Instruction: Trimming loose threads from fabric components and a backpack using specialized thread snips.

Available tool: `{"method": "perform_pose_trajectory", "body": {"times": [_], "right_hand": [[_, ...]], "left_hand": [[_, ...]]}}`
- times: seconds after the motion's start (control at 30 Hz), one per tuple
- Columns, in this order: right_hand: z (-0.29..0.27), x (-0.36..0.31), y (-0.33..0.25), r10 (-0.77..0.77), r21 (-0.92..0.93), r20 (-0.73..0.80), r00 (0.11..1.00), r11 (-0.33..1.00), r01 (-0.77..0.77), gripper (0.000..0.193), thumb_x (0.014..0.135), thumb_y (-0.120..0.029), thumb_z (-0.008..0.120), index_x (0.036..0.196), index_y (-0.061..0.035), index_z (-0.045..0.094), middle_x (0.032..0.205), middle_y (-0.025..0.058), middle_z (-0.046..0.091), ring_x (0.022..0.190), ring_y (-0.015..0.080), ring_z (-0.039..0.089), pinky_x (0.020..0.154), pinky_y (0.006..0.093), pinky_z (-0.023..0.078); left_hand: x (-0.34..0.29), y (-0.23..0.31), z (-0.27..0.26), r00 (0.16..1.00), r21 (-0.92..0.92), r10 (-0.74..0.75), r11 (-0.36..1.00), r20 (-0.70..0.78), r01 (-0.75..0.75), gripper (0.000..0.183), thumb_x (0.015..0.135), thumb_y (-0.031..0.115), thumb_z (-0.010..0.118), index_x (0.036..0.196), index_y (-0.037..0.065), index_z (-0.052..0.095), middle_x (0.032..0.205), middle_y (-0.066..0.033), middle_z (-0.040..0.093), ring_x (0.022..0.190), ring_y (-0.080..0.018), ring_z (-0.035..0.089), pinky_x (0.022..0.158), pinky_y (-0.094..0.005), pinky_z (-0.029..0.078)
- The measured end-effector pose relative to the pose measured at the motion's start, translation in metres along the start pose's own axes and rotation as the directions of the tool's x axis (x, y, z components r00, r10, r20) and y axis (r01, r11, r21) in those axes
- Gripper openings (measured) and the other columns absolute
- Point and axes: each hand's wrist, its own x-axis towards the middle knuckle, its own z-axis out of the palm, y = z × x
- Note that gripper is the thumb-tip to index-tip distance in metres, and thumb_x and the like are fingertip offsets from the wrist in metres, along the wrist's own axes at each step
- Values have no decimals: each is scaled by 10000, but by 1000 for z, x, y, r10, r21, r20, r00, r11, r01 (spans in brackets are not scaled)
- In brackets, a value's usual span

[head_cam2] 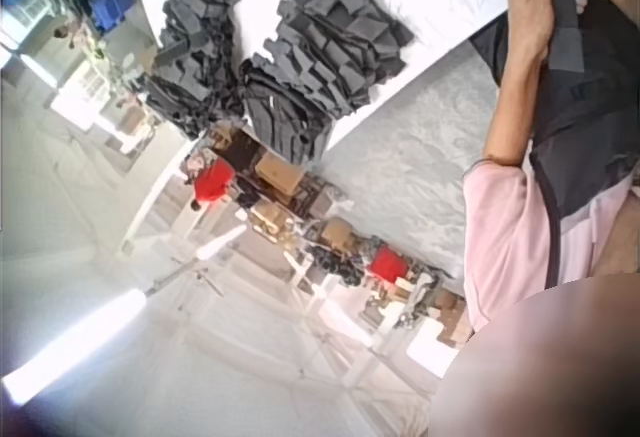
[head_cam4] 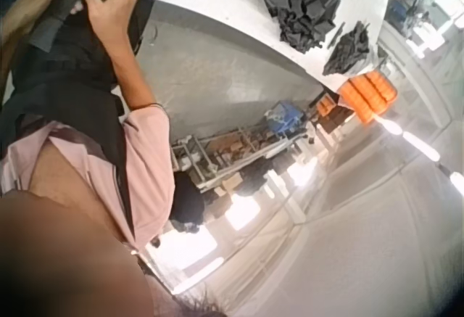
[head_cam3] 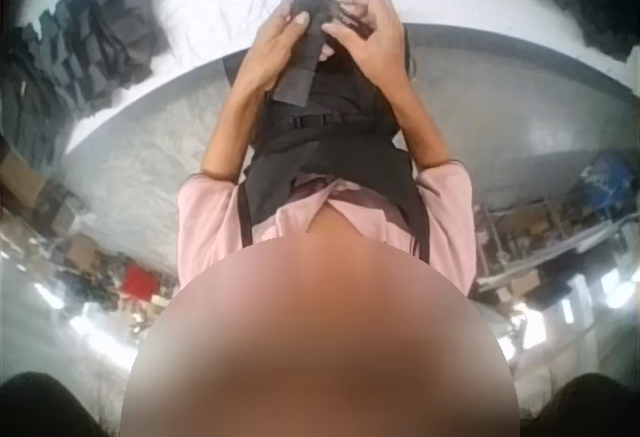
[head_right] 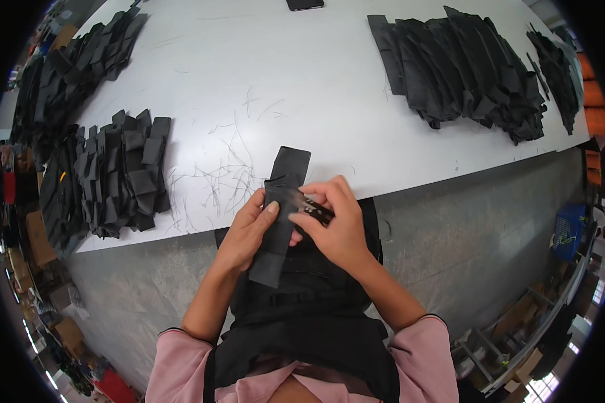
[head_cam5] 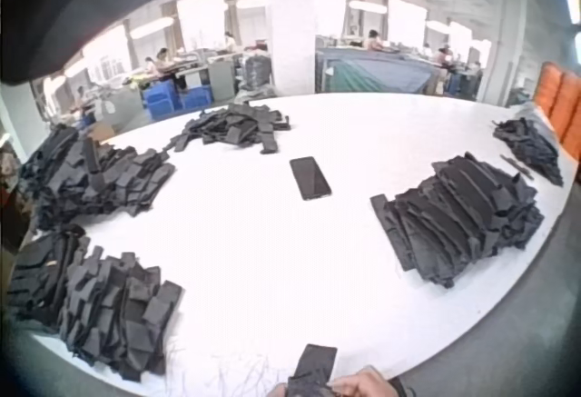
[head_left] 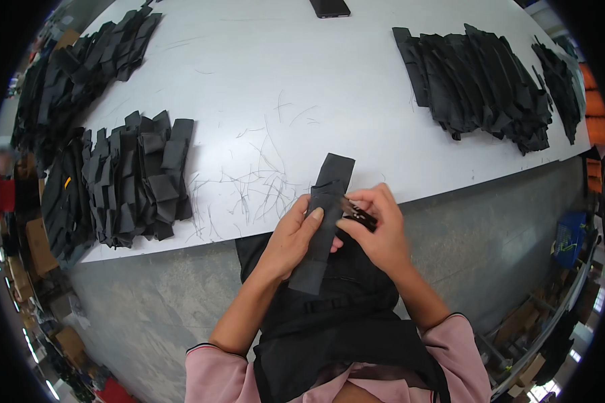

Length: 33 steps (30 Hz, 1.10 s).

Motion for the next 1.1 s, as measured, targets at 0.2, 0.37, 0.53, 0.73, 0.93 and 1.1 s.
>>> {"method": "perform_pose_trajectory", "body": {"times": [0.2,0.37,0.53,0.73,0.93,1.1], "right_hand": [[16,5,5,284,337,129,950,888,-312,164,792,25,660,864,-13,518,615,-31,462,542,32,462,493,177,389],[21,4,-6,233,263,152,960,927,-267,143,767,70,641,848,-1,547,635,16,491,556,75,530,494,231,427],[39,-4,12,-84,102,-41,996,991,88,131,712,96,640,772,-6,585,697,56,474,553,128,536,520,229,429],[23,-2,3,93,158,157,983,980,-118,133,767,16,647,895,-15,635,733,49,532,584,130,519,579,236,421],[23,8,-14,47,87,-6,999,995,-47,181,792,-70,663,968,-42,632,811,63,537,640,158,557,538,231,427],[-3,-3,-29,-242,-347,80,967,903,255,287,686,-101,733,957,-81,639,783,34,498,571,167,522,488,276,402]], "left_hand": [[-7,0,-1,999,-105,-48,993,-7,47,302,1002,262,361,1198,39,417,994,-121,594,702,-185,645,653,-297,550],[-9,-6,0,998,-65,-15,998,-65,11,371,982,312,425,1215,25,389,996,-107,575,795,-150,605,728,-280,508],[5,-19,-5,964,153,114,985,-240,-78,490,944,333,522,1240,-15,344,1024,-117,552,889,-126,551,770,-267,467],[-5,-16,-1,956,-65,196,975,-216,-215,492,919,240,583,1288,25,339,1075,-76,539,990,-136,512,886,-283,422],[-4,-13,-6,958,-210,228,942,-175,-263,566,895,220,616,1347,73,310,1205,-105,529,1095,-175,513,970,-322,388],[-4,-10,-7,967,-375,238,891,-93,-256,580,880,206,629,1349,84,311,1302,-169,486,1146,-246,521,991,-378,399]]}}
